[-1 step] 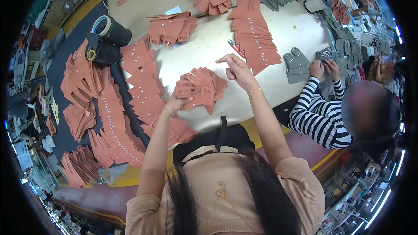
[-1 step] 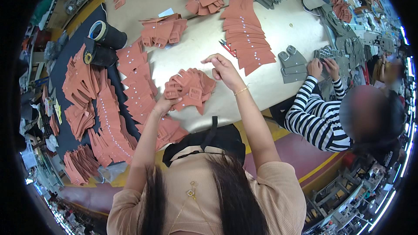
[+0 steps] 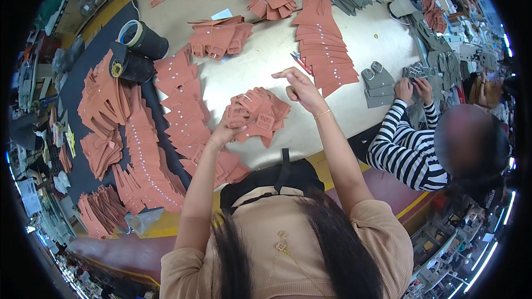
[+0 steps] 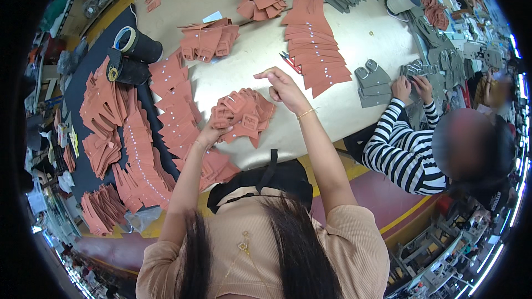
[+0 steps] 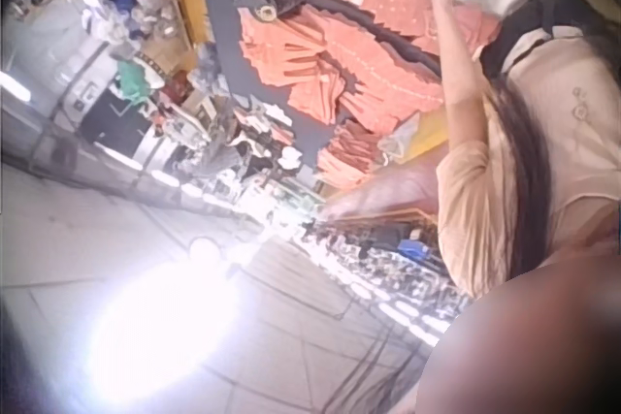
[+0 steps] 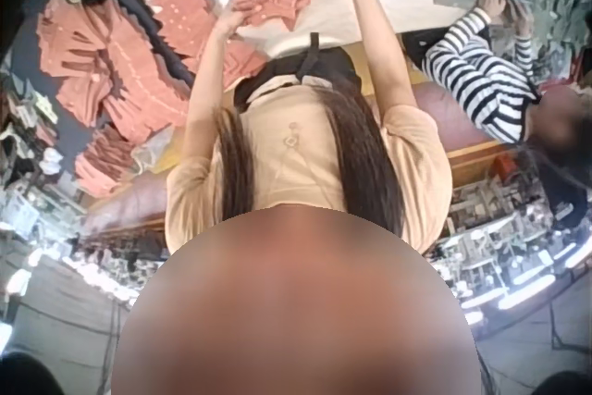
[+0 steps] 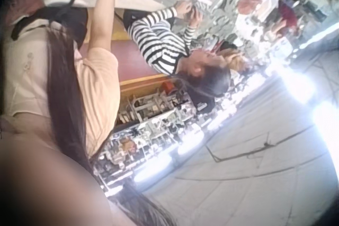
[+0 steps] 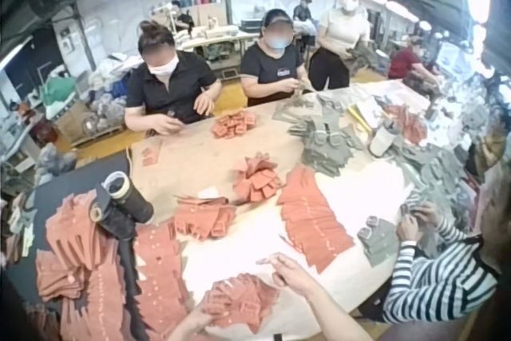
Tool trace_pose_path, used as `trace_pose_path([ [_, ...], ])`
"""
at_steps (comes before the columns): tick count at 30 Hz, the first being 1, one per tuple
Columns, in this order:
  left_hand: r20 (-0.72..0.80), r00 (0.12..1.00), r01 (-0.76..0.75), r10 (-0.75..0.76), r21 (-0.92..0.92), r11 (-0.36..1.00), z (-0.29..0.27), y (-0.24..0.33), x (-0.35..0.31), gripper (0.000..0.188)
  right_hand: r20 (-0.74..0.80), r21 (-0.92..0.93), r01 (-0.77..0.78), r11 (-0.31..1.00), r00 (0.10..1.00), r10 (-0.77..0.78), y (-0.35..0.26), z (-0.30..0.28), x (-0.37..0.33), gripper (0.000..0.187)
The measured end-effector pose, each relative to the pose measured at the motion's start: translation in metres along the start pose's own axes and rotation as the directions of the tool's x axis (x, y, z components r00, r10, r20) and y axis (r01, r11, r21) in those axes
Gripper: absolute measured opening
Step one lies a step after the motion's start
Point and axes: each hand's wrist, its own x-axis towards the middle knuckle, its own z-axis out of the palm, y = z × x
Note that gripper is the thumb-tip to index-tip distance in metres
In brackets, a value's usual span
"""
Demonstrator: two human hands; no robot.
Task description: The person sorts and stacks reddish-brown fabric pieces on a worktable. They pick up pieces, align them, and place them into neat piles while another worker handles similar items nearby.
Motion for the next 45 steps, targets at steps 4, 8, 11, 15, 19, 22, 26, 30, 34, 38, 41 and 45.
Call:
trace_pose_path([
  [4,0.038,0.999,-0.037,0.039,-0.038,0.999,-0.004,-0.005,0.004,0.011,0.668,-0.446,0.016,0.895,0.671,0.321,-0.011,0.033,0.004,0.023],
  [8,0.128,0.985,0.102,-0.12,0.137,0.985,-0.021,-0.024,0.014,0.048,0.132,-0.098,-0.17,0.981,0.974,0.182,-0.034,0.022,0.025,0.023],
  [11,0.175,0.936,-0.306,0.305,-0.02,0.952,-0.018,-0.045,0.016,0.061,0.33,-0.017,-0.166,0.986,0.93,0.162,-0.031,0.017,0.015,0.022],
  [15,0.148,0.967,-0.21,0.207,0.006,0.978,-0.013,-0.054,0.02,0.06,0.543,-0.188,-0.176,0.966,0.801,0.252,-0.008,0.012,0.009,0.018],
  [19,0.078,0.941,-0.316,0.33,0.555,0.77,-0.018,-0.054,0.014,0.058,0.045,0.237,-0.095,0.967,0.995,0.087,0.031,0.001,0.046,0.018],
  [22,0.041,0.85,-0.491,0.525,0.423,0.762,-0.011,-0.067,0.017,0.054,-0.201,0.175,-0.153,0.973,0.962,0.187,0.065,-0.027,0.05,0.018],
  [26,0.091,0.918,-0.385,0.385,-0.017,0.923,-0.011,-0.087,0.033,0.053,-0.085,0.137,-0.355,0.925,0.926,0.368,0.104,-0.065,0.017,0.021],
  [30,0.174,0.974,0.166,-0.145,-0.113,0.98,-0.023,-0.078,0.031,0.048,-0.239,-0.547,-0.309,0.778,0.948,0.209,0.127,-0.066,-0.018,0.023],
  [34,0.125,0.985,-0.107,0.118,-0.088,0.99,-0.003,-0.062,0.019,0.047,-0.181,-0.808,-0.124,0.576,0.983,-0.041,0.133,-0.052,-0.038,0.022],
  [38,0.073,0.937,-0.345,0.342,0.359,0.867,0.013,-0.066,0.012,0.053,-0.243,-0.28,-0.449,0.848,0.888,0.39,0.13,-0.048,-0.045,0.017],
  [41,0.03,0.956,-0.287,0.291,-0.095,0.953,0.017,-0.067,0.019,0.048,-0.2,-0.203,-0.373,0.905,0.921,0.335,0.131,-0.046,-0.044,0.013],
  [45,0.282,0.955,0.111,0.089,-0.623,0.774,0.01,-0.056,0.03,0.039,-0.22,-0.186,-0.424,0.886,0.897,0.383,0.127,-0.043,-0.038,0.011],
])
